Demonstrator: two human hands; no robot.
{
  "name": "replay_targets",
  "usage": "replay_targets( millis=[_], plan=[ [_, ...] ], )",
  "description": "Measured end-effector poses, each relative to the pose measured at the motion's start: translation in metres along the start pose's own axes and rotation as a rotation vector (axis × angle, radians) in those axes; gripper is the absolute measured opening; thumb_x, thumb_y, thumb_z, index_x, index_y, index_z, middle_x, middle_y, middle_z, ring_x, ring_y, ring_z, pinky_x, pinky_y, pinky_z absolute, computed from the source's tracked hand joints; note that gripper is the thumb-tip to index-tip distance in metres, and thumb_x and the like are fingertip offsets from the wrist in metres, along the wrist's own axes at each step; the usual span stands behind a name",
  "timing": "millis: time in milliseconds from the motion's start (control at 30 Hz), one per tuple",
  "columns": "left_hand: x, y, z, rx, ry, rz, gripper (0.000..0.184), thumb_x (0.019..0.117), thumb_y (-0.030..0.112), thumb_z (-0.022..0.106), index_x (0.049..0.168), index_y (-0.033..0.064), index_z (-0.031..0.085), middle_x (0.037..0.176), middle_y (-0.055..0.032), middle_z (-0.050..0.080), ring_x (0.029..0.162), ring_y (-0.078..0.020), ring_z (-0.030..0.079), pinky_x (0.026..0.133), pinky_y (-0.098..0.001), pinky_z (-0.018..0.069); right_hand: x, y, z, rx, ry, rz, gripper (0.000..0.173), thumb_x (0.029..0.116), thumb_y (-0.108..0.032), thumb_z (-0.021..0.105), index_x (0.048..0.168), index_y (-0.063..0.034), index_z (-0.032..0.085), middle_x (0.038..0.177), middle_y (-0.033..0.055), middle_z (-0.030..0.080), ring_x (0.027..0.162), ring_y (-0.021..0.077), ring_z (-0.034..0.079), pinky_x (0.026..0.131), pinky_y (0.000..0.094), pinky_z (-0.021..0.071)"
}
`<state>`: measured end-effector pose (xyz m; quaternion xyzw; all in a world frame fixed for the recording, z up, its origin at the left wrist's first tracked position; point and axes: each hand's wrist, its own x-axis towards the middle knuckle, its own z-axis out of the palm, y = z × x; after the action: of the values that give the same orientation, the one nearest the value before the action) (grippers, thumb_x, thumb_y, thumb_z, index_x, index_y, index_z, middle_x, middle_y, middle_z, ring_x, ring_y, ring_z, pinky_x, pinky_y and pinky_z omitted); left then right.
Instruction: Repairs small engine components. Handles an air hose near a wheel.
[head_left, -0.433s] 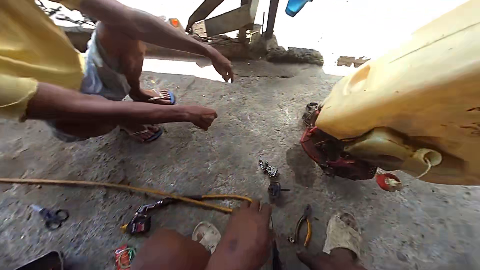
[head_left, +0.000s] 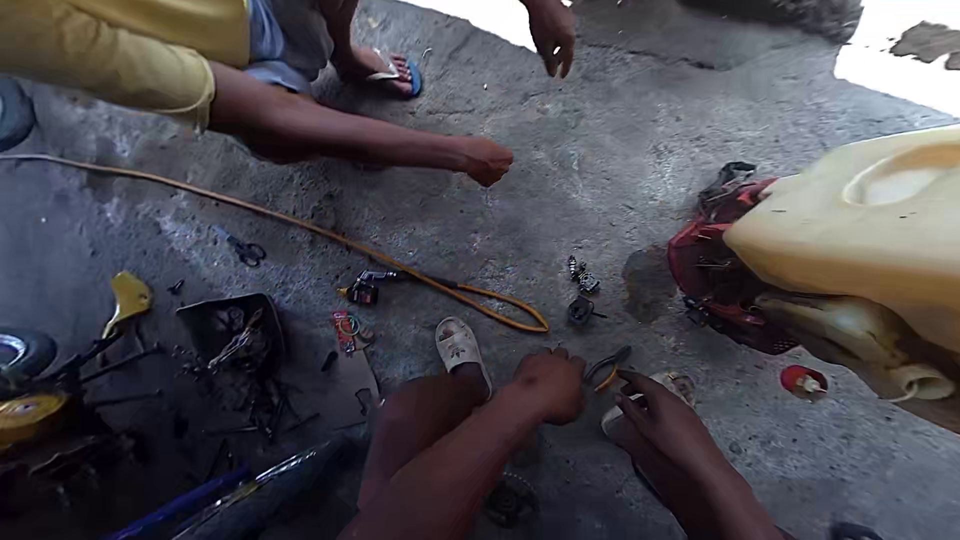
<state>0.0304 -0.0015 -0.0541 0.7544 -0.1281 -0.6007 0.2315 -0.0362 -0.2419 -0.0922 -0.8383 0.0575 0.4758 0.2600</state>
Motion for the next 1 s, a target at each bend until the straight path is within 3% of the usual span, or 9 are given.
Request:
replay_targets(
  millis=[100, 200, 333, 400, 500, 567, 700, 867, 1000],
  plan=[
    [-0.012, -0.018, 0.010, -0.081, 0.007, -0.014, 0.049, 0.0986, 0.039, 0.062, 0.139, 0.0113, 0.058, 0.138, -0.0178, 0.058, 0.127, -0.0403, 0.055, 0.097, -0.0613, 0.0501, 0.002, 0.001, 0.036, 0.106, 0.031, 0.093, 0.042, 0.1013, -0.031, 0.063, 0.140, -0.0127, 0.060, 0.110, 0.0071, 0.074, 0.091, 0.0230, 0.072, 0.085, 0.0523, 0.0589],
    [-0.034, -0.040, 0.027, -0.181, 0.016, -0.089, 0.050, 0.0989, 0.038, 0.061, 0.140, 0.0102, 0.057, 0.140, -0.0191, 0.057, 0.129, -0.0408, 0.055, 0.099, -0.0615, 0.0498, -0.018, -0.003, 0.069, -0.090, -0.147, 0.067, 0.044, 0.0993, -0.033, 0.062, 0.136, -0.0102, 0.063, 0.109, 0.0085, 0.074, 0.095, 0.0251, 0.072, 0.090, 0.0529, 0.0581],
    [-0.062, -0.054, 0.044, -0.458, 0.177, -0.174, 0.050, 0.1000, 0.037, 0.058, 0.143, 0.0113, 0.056, 0.141, -0.0170, 0.057, 0.130, -0.0379, 0.055, 0.102, -0.0584, 0.0503, -0.036, -0.049, 0.076, -0.245, -0.331, -0.014, 0.041, 0.0997, -0.037, 0.060, 0.132, -0.0138, 0.067, 0.104, 0.0050, 0.076, 0.091, 0.0209, 0.073, 0.087, 0.0492, 0.0596],
    [-0.077, -0.063, 0.052, -0.675, 0.317, -0.215, 0.048, 0.1016, 0.035, 0.055, 0.144, 0.0134, 0.056, 0.143, -0.0132, 0.057, 0.131, -0.0317, 0.056, 0.106, -0.0531, 0.0496, -0.022, -0.087, 0.070, -0.300, -0.372, -0.021, 0.039, 0.1005, -0.036, 0.060, 0.131, -0.0134, 0.067, 0.104, 0.0081, 0.075, 0.093, 0.0262, 0.073, 0.088, 0.0554, 0.0576],
    [-0.103, -0.091, 0.079, -1.087, 0.539, -0.304, 0.047, 0.1031, 0.032, 0.055, 0.145, 0.0111, 0.056, 0.144, -0.0129, 0.057, 0.124, -0.0247, 0.062, 0.105, -0.0460, 0.0525, 0.032, -0.151, 0.070, -0.445, -0.395, -0.002, 0.040, 0.1027, -0.034, 0.055, 0.135, -0.0111, 0.064, 0.112, 0.0148, 0.072, 0.104, 0.0350, 0.070, 0.092, 0.0629, 0.0529],
    [-0.118, -0.119, 0.099, -1.230, 0.586, -0.376, 0.046, 0.1025, 0.032, 0.056, 0.143, 0.0094, 0.056, 0.139, -0.0133, 0.060, 0.118, -0.0232, 0.066, 0.101, -0.0439, 0.0553, 0.081, -0.193, 0.086, -0.520, -0.356, -0.026, 0.044, 0.1031, -0.038, 0.054, 0.136, -0.0100, 0.062, 0.113, 0.0164, 0.072, 0.106, 0.0372, 0.069, 0.093, 0.0639, 0.0515],
    [-0.146, -0.171, 0.090, -1.157, 0.499, -0.348, 0.050, 0.1016, 0.037, 0.057, 0.144, 0.0103, 0.056, 0.137, -0.0125, 0.062, 0.125, -0.0243, 0.062, 0.107, -0.0445, 0.0504, 0.191, -0.260, 0.152, -0.588, -0.164, -0.084, 0.053, 0.0964, -0.042, 0.064, 0.137, -0.0095, 0.060, 0.117, 0.0210, 0.070, 0.106, 0.0439, 0.067, 0.088, 0.0692, 0.0517],
    [-0.160, -0.200, 0.075, -1.125, 0.580, -0.271, 0.049, 0.0998, 0.038, 0.059, 0.143, 0.0146, 0.060, 0.134, -0.0100, 0.064, 0.123, -0.0249, 0.062, 0.102, -0.0441, 0.0525, 0.282, -0.289, 0.219, -0.766, 0.011, -0.069, 0.094, 0.0828, -0.054, 0.078, 0.150, 0.0014, 0.042, 0.149, 0.0356, 0.041, 0.135, 0.0569, 0.043, 0.096, 0.0774, 0.0424],
    [-0.176, -0.230, 0.072, -1.160, 0.553, -0.237, 0.046, 0.0984, 0.037, 0.061, 0.139, 0.0161, 0.061, 0.128, -0.0084, 0.065, 0.118, -0.0266, 0.062, 0.095, -0.0448, 0.0542, 0.299, -0.299, 0.253, -0.870, -0.013, -0.035, 0.075, 0.0929, -0.042, 0.069, 0.144, 0.0053, 0.042, 0.140, 0.0395, 0.047, 0.122, 0.0612, 0.052, 0.087, 0.0799, 0.0441]
  ],
)
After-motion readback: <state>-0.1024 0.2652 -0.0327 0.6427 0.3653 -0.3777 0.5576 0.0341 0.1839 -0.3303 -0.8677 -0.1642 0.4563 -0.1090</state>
